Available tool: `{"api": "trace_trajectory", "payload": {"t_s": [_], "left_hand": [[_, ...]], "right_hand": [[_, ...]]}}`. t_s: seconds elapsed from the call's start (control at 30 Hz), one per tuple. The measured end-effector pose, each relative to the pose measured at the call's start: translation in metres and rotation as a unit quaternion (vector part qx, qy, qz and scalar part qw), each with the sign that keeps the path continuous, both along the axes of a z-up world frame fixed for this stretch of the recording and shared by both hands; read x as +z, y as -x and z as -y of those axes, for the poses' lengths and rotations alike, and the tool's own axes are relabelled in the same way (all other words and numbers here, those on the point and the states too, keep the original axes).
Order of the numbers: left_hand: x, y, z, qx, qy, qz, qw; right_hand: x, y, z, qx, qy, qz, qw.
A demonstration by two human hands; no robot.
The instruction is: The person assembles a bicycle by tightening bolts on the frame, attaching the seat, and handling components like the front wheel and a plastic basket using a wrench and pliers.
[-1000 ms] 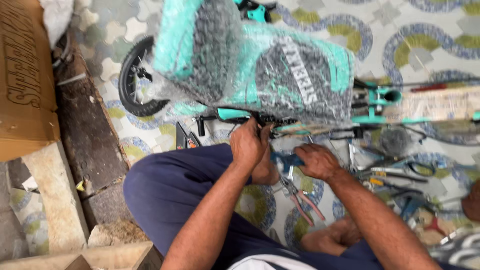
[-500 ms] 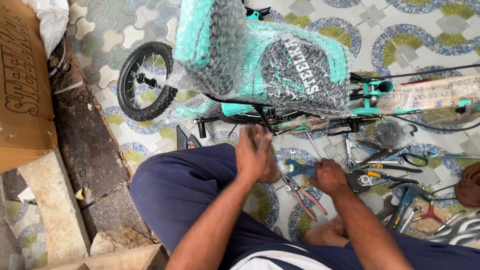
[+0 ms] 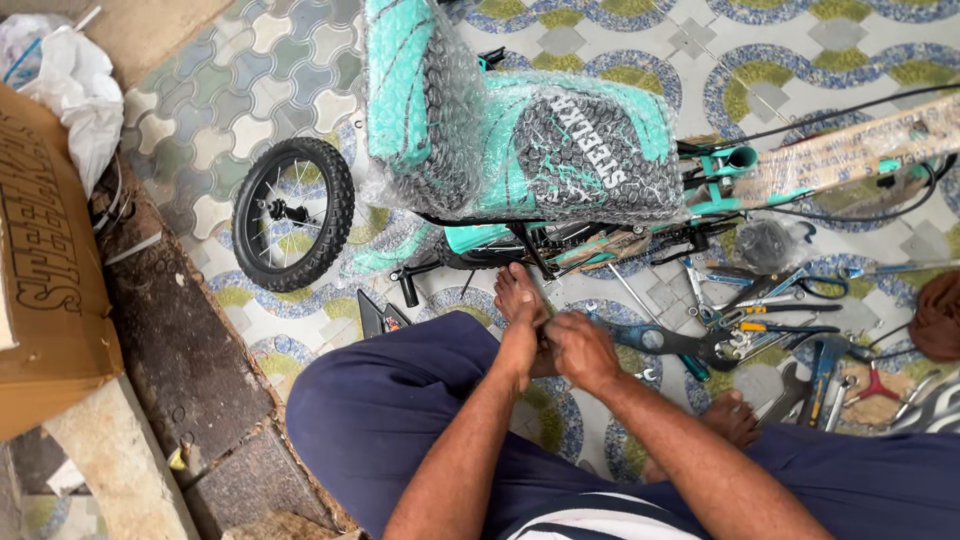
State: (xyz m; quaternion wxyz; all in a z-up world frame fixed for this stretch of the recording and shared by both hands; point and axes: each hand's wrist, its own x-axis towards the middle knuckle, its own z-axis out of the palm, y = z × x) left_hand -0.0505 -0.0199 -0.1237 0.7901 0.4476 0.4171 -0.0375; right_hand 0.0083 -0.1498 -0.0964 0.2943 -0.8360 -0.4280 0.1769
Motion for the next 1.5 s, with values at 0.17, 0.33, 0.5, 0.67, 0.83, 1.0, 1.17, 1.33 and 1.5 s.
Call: {"api": "trace_trajectory", "payload": {"t_s": [0.17,0.33,0.5,0.67,0.83,1.0,1.17,1.33,1.5], "left_hand": [[-0.039,-0.009,-0.027,-0.106,-0.409,-0.106,0.900],[-0.060,-0.037,-0.030,-0.188,-0.511,-0.054,0.837],[-0.098,-0.039,-0.035,-0.139,-0.594,-0.004,0.793],[-0.092,-0.038,-0.039,-0.088,-0.440,-0.012,0.893],[-0.092,-0.044,-0.043,0.008,-0.141,0.004,0.990],[-0.099,-0.042,-0.044,0.006,-0.146,0.015,0.989],[-0.097,-0.041,-0.048,0.010,-0.120,0.022,0.993],[-0.067,-0.039,-0.049,0.029,-0.081,-0.040,0.996],[-0.045,-0.043,-0.051,0.097,-0.075,-0.021,0.992]], "right_hand": [[-0.036,-0.010,-0.008,-0.306,-0.242,-0.370,0.843],[-0.062,-0.019,-0.016,-0.367,-0.285,-0.453,0.761],[-0.072,-0.010,-0.041,-0.408,-0.329,-0.429,0.735],[-0.086,-0.005,-0.057,-0.455,-0.373,-0.407,0.698],[-0.087,0.000,-0.063,-0.484,-0.375,-0.415,0.673],[-0.073,0.001,-0.066,-0.487,-0.388,-0.456,0.636],[-0.060,0.000,-0.071,-0.507,-0.373,-0.499,0.595],[-0.050,0.003,-0.075,-0.518,-0.311,-0.459,0.651],[-0.047,0.002,-0.077,-0.510,-0.237,-0.452,0.693]]}}
